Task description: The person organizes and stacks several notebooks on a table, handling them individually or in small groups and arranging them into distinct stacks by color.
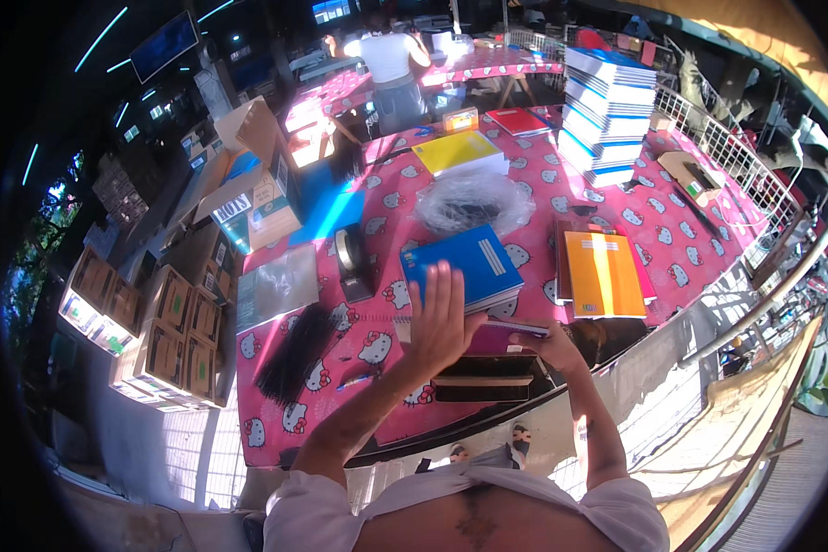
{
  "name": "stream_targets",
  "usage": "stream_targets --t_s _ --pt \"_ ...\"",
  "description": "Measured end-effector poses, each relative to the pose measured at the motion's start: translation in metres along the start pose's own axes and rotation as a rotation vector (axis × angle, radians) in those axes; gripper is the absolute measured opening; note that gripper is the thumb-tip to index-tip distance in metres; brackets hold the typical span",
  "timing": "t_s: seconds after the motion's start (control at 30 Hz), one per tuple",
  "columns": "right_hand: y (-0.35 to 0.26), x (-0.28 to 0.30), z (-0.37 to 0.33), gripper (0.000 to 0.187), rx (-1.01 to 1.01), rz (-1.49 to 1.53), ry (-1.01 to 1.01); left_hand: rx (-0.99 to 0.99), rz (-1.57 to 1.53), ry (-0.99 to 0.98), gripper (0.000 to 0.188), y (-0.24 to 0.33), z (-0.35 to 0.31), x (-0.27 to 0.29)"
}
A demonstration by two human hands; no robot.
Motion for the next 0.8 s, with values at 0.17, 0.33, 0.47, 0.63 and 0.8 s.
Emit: stream_targets --t_s 0.17,0.33,0.47,0.63,0.8 --pt "0.002 -0.005 0.002 0.036 -0.067 0.074 0.02 -0.154 -0.334 -0.188 0.08 0.047 -0.094 -0.017" --pt "0.01 -0.002 0.008 0.039 -0.071 0.047 -0.02 0.021 0.042 -0.006 0.081 0.008 -0.011 0.001" --pt "-0.015 -0.014 0.01 0.036 0.241 0.094 -0.043 -0.516 -0.037 0.11 0.078 0.061 -0.075 -0.004" --pt "0.008 -0.003 0.008 0.04 -0.05 -0.01 -0.082 -0.151 -0.023 -0.137 0.082 0.044 -0.025 -0.008" --pt "0.009 -0.004 0.012 0.04 0.01 0.118 -0.058 -0.263 -0.077 0.029 0.081 0.04 0.007 -0.015"
Point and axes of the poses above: each hand's wrist, its own z-axis towards the middle knuckle, its own x-axis out of the back of the hand, y = z × x, the point moved 7 cm from there along z, towards the middle knuckle, and after that the axes turned 15 degrees about y, right-handed, at the moved point
